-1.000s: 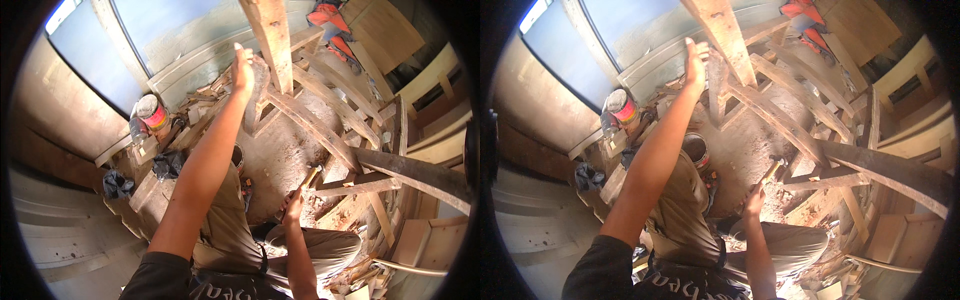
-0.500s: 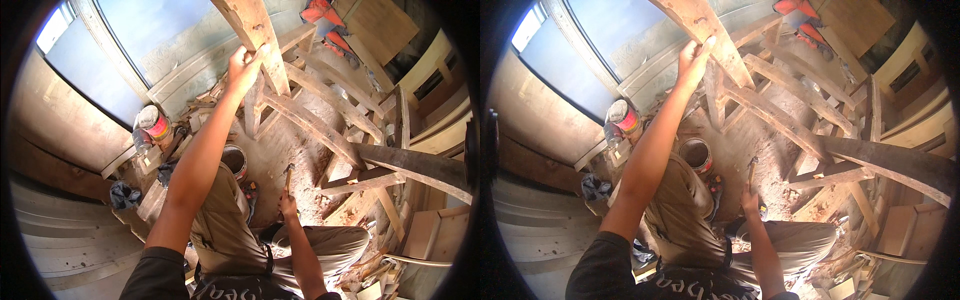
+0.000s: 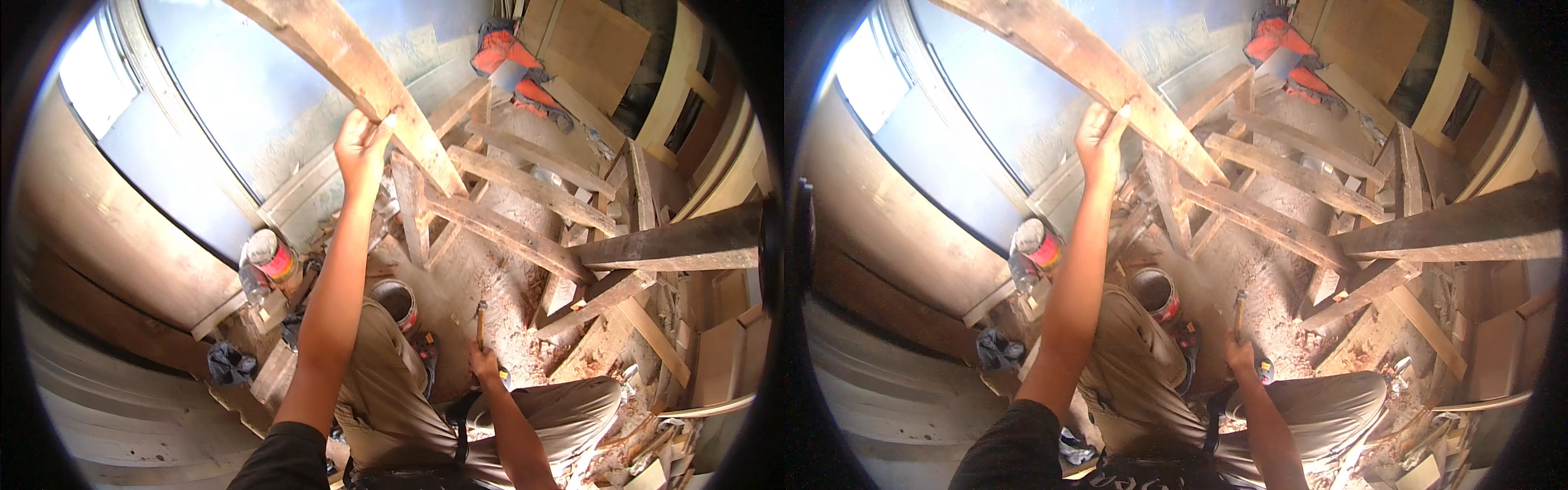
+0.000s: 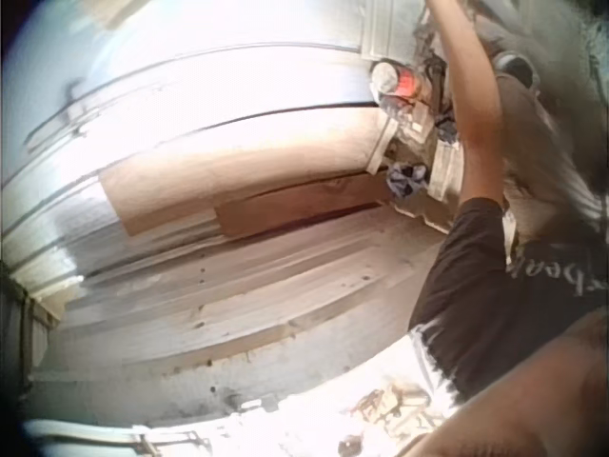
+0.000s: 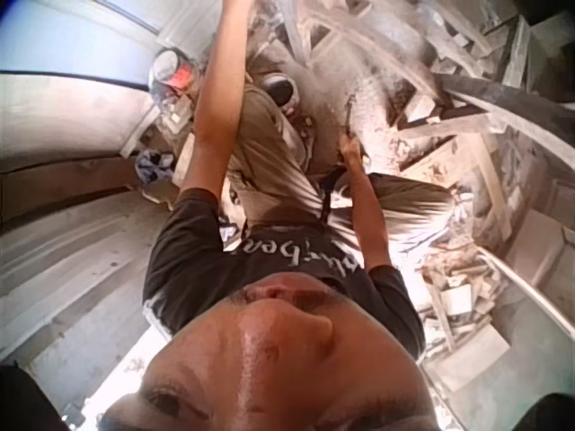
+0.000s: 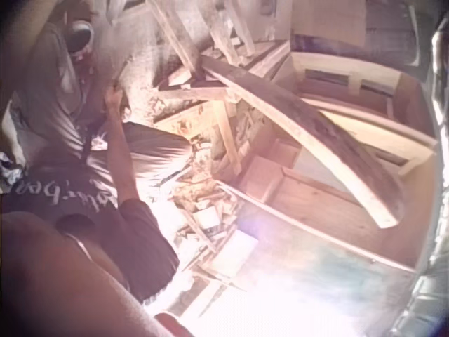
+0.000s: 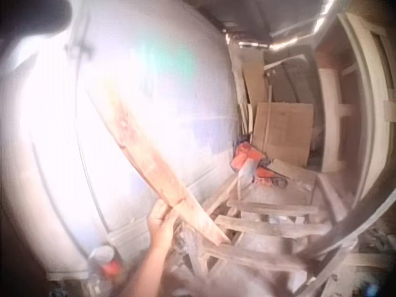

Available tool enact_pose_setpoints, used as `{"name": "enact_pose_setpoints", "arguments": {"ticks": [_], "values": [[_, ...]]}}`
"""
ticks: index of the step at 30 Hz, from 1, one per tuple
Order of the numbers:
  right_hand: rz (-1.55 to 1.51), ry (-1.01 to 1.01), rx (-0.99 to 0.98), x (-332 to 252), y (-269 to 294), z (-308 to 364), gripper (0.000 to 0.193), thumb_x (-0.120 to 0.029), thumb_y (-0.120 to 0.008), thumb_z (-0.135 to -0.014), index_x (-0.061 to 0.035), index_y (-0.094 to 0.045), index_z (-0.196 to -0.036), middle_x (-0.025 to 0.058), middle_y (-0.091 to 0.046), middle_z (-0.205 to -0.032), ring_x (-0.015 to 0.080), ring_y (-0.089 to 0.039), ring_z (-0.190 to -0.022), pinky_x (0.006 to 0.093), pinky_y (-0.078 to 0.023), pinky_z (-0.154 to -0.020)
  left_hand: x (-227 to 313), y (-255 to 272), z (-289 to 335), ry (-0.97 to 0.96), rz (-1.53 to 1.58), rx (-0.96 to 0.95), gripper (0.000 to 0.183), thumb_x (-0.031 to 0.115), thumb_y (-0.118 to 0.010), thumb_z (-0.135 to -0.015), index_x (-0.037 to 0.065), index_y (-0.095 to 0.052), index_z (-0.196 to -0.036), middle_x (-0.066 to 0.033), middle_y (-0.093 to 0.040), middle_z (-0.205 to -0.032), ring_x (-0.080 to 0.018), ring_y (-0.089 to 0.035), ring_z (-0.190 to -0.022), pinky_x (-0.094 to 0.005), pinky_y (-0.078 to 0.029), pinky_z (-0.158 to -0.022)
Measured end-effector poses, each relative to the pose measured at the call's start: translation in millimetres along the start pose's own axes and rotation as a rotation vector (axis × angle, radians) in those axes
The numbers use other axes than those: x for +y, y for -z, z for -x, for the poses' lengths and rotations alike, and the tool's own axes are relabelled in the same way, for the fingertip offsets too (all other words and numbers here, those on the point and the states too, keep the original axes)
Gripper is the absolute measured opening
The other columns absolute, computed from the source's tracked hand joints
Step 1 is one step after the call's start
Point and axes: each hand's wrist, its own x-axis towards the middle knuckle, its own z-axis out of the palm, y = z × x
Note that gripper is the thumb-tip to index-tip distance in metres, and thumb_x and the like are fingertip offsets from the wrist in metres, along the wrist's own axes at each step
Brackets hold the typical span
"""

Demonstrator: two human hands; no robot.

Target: The person hammers nails into wooden planks using a hammer. They repeatedly pick up nails from a container and drive them into the wood structure.

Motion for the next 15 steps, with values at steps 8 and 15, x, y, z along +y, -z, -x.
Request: {"name": "enact_pose_setpoints", "arguments": {"ticks": [8, 15], "values": [[0.062, 0.024, -0.073, -9.7, -0.9, 18.1, 0.064, -0.061, -0.06, -0.086, -0.0002, -0.057, -0.067, 0.0155, -0.056, -0.062, 0.0279, -0.056, -0.062, 0.0387, -0.045, -0.056, 18.5, 31.7, 0.0, 0.116, -0.023, -0.094, 0.037, -0.002, -0.062, -0.091, -0.005, -0.05, -0.125, -0.0121, -0.062, -0.121, -0.017, -0.059, -0.111, -0.0299, -0.046, -0.095], [0.233, 0.152, 0.048, -13.9, 6.2, 34.9, 0.068, -0.059, -0.061, -0.086, 0.0065, -0.062, -0.069, 0.0178, -0.06, -0.059, 0.0289, -0.065, -0.057, 0.0411, -0.051, -0.054, 17.3, 34.8, 4.7, 0.125, -0.126, -0.1, 0.033, 0.002, -0.064, -0.091, -0.004, -0.053, -0.121, -0.012, -0.063, -0.119, -0.0162, -0.059, -0.109, -0.0285, -0.046, -0.093]]}}
